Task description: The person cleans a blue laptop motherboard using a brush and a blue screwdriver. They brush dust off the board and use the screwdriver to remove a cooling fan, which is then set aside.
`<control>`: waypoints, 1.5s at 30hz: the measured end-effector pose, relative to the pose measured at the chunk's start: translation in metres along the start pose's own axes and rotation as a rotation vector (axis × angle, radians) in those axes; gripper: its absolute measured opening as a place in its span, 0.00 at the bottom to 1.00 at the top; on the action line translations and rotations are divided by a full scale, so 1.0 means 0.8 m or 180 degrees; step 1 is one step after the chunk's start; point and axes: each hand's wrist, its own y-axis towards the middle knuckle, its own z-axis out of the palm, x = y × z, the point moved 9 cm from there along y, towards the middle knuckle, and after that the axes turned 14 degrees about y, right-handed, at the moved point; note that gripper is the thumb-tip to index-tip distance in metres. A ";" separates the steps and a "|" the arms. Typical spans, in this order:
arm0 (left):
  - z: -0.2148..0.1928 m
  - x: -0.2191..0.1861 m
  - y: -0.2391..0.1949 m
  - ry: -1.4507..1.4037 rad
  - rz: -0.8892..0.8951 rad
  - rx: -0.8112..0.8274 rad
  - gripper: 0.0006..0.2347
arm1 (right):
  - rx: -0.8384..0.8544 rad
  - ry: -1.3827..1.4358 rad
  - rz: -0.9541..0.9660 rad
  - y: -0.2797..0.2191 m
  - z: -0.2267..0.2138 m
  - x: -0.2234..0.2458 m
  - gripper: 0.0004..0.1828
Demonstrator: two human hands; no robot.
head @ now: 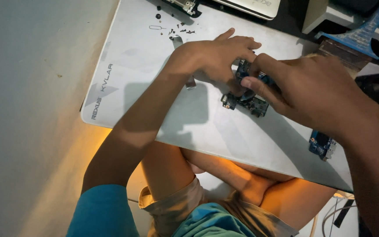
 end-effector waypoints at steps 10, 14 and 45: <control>-0.009 -0.011 -0.002 0.0088 0.0226 -0.0164 0.27 | -0.0663 -0.0207 -0.0458 -0.010 -0.012 0.011 0.30; -0.020 -0.022 -0.040 -0.0262 -0.0490 0.0270 0.31 | -0.0328 0.0599 -0.0628 -0.014 -0.009 0.025 0.27; 0.013 -0.033 0.020 0.0574 0.1192 -0.0907 0.28 | -0.2209 0.2972 -0.0384 -0.036 0.046 -0.126 0.36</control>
